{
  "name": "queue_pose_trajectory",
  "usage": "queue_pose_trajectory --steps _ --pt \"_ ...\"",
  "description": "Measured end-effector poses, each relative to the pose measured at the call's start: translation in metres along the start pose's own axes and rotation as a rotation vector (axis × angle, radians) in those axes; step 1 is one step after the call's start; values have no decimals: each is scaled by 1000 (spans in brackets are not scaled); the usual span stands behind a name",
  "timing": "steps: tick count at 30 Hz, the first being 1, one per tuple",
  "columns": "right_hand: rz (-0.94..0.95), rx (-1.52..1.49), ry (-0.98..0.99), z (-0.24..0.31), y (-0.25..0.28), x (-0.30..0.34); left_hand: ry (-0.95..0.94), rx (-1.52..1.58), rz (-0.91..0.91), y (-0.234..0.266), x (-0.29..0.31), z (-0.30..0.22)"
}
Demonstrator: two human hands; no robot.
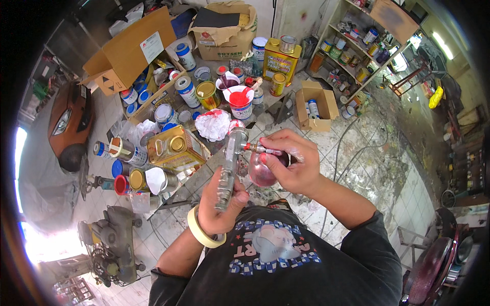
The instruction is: The person assembles a spray gun, pours red paint into its cup, and adds a clear liquid from a small bottle. The person then wipes the spray gun with a cloth and walks toward a covered car in the garage.
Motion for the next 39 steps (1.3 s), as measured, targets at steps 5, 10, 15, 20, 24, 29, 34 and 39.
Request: queue_pose_trajectory --steps 5,10,15,20,24,29,34,39 --pt "-26 -138 -121 0 -3 2 -28 -46 -7 2 3 6" --pt "-51 -82 -34 12 -4 -4 -56 80 28 3 7 8" --pt "15 164 329 26 -2 -15 -30 131 53 0 9 3" --pt "129 223 448 30 1 -20 -8 67 27 -1 11 3" --pt "122 213 445 30 1 -21 -27 157 60 -7 13 3" --pt "28 50 234 23 3 -14 -75 214 66 -11 13 1" --pt "-36 -32 115 22 1 -14 -152 229 50 -10 12 3" --pt "-38 -19 125 23 1 -16 -179 -59 -83 -5 11 -4"
Point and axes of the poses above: each hand's wrist, its own x-axis away from the middle knuckle, its own y-axis out of the back of the hand, z = x × y, the point moved 5 cm from there along -x, towards the middle knuckle, and after that the axes turned 15 degrees about y, right-handed, at the moved point
